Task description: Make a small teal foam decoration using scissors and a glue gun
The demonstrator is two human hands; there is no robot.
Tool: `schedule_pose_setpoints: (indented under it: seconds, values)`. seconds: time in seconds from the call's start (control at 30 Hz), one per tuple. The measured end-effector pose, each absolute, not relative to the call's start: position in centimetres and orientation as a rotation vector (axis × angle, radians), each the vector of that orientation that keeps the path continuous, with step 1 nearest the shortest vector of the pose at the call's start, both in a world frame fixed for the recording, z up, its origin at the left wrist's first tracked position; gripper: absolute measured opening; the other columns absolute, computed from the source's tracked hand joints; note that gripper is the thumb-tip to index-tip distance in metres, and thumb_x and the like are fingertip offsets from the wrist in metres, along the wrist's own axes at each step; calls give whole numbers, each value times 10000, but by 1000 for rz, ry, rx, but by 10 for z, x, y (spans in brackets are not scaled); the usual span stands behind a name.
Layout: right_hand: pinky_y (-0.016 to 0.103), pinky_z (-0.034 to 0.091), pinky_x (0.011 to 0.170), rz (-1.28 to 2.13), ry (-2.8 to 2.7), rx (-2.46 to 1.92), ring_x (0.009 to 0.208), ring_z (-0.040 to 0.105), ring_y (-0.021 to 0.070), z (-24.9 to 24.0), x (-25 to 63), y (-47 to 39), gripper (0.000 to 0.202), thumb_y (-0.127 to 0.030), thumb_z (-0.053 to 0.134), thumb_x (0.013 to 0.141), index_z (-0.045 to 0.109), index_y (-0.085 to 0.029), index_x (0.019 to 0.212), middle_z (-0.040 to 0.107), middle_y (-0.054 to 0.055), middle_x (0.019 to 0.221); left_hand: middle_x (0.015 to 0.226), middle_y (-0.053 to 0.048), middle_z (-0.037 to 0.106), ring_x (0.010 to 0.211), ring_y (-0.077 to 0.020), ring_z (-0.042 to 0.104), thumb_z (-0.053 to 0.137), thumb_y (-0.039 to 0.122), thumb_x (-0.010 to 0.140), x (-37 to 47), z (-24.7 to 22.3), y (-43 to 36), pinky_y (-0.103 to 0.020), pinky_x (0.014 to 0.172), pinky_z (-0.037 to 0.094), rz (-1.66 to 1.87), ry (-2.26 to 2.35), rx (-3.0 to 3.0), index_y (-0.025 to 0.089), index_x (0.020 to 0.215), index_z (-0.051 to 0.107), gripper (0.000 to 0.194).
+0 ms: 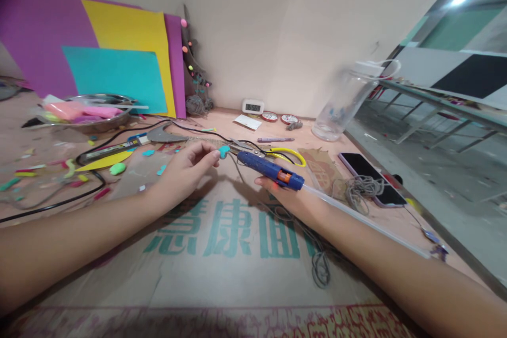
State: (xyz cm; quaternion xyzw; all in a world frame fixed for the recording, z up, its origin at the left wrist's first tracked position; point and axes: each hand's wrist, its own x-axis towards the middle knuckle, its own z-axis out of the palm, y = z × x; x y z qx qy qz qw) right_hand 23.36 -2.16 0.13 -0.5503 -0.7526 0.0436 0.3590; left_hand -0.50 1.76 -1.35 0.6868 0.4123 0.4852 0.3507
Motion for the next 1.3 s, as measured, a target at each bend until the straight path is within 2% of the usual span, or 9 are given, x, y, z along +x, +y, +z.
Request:
schedule_pose_setpoints:
  seconds: [0.57,0.8,1.3]
  values:
    - [347,546,681,93,-1935,-1388,758,671,221,-2,236,-20,154,-395,700,798,650,-251,774,705,9,786,870,-29,634,858,-185,582,522,398,921,-6,-13,17,-300,771,439,1233,1079,1824,188,840,577,232]
    - [342,542,683,135,-1949,-1375,716,662,204,3,234,-20,139,-371,690,807,648,-249,756,699,-4,762,891,-26,653,867,-181,594,524,361,922,-6,-12,16,-312,805,438,1224,1069,1844,188,846,585,199]
    - [347,551,710,105,-1939,-1380,752,672,216,-1,235,-20,147,-379,694,805,657,-248,749,704,3,762,883,-28,637,854,-179,583,520,351,928,-6,-11,15,-311,797,431,1206,1078,1880,180,862,582,193]
